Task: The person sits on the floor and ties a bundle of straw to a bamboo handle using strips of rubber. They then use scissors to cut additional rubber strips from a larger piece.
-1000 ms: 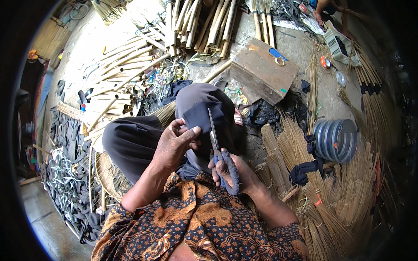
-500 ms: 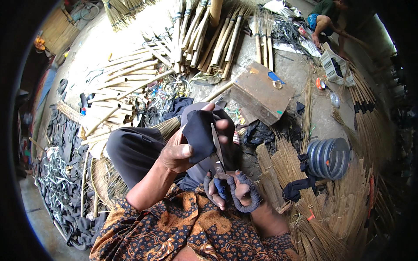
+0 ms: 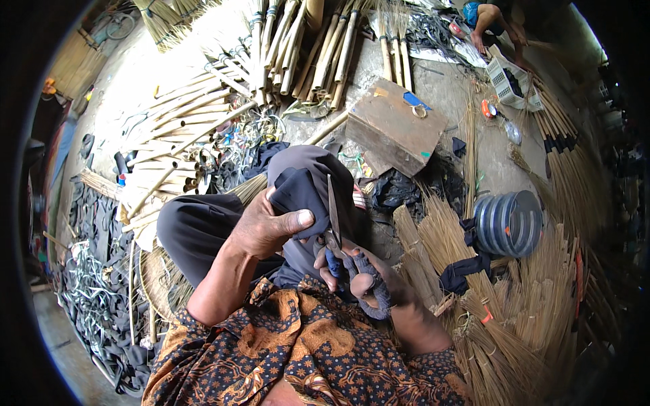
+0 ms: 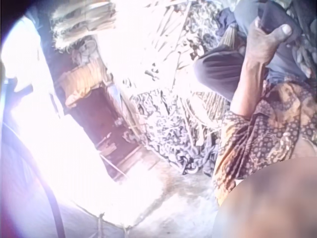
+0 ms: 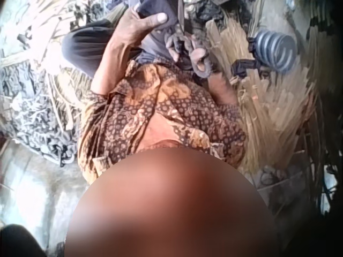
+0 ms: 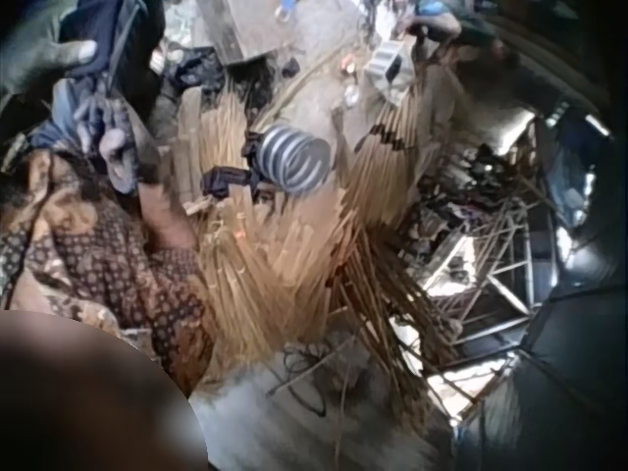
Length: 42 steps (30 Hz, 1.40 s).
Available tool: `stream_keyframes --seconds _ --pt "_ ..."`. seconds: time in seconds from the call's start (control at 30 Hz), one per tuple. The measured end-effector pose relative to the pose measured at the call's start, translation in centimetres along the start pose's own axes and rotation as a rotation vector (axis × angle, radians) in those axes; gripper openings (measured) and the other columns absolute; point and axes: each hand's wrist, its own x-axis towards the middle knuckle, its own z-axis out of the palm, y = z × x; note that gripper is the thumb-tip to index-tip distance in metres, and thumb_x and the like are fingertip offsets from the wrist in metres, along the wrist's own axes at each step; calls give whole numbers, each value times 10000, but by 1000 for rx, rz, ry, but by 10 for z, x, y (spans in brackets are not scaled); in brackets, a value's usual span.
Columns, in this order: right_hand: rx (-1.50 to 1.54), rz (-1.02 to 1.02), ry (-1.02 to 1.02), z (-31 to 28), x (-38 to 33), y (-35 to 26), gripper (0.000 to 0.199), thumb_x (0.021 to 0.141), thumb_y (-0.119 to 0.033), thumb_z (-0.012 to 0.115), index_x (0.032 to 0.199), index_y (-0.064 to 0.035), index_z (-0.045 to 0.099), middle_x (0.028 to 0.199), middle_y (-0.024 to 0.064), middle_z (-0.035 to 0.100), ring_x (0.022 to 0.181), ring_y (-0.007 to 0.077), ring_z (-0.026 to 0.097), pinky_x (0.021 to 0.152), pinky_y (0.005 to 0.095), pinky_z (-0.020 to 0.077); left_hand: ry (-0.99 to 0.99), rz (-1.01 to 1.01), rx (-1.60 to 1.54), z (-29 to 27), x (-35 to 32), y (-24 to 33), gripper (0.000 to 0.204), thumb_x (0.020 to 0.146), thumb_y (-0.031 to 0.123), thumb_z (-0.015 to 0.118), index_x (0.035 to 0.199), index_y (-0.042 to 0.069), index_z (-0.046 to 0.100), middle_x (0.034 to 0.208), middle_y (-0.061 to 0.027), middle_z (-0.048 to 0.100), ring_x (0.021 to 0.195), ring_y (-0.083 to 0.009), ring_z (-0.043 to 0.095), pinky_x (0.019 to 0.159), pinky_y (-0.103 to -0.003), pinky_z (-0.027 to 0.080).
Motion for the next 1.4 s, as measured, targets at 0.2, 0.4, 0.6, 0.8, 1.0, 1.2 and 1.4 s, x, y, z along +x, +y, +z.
stream_keyframes --seconds 0.2,0.4,0.6,0.8,1.0,1.2,1.4 --pt "177 29 -75 -9 -5 13 677 1027 -605 477 1164 48 594 872 60 565 710 132 545 701 241 446 -97 -48 22 -8 -2 7 230 889 128 824 1044 18 695 904 -21 724 769 -103 666 715 -259 549" --pt "62 -88 20 -1 -3 21 640 1020 -591 512 1132 33 601 849 47 570 663 101 539 568 227 452 -55 -144 159 -4 -10 16 345 867 90 844 1164 10 687 1046 -11 729 937 -93 658 865 -276 548" --pt "-14 169 89 7 -11 -2 784 935 -701 563 1138 55 606 847 55 570 639 114 551 566 244 474 -128 -206 357 -7 -11 30 567 816 97 879 1301 -23 612 1159 -65 718 1057 -145 662 982 -323 525" --pt "39 80 160 11 -4 7 375 888 -317 770 1044 -13 618 891 -12 619 617 37 555 547 197 469 -223 -308 550 -7 -13 43 499 811 152 903 1225 3 667 1123 -39 730 1025 -132 647 966 -321 517" --pt "70 261 95 4 -8 4 515 913 -467 724 1081 4 601 851 22 600 659 66 574 549 208 475 -188 -350 763 -11 -15 46 491 819 169 901 1220 0 673 1122 -32 728 1029 -124 636 976 -307 505" --pt "-77 206 107 3 -9 -6 928 706 -748 804 1152 41 608 883 53 569 741 112 575 654 235 473 -10 -186 601 -21 -8 38 545 797 212 916 1190 -67 661 1082 -63 740 994 -134 656 944 -314 516" --pt "88 266 25 -6 -17 -13 920 684 -715 832 1185 16 583 844 23 578 733 86 552 672 214 438 -74 -140 683 -18 -2 49 632 755 318 948 1102 -130 666 971 -85 733 910 -152 655 862 -324 520"
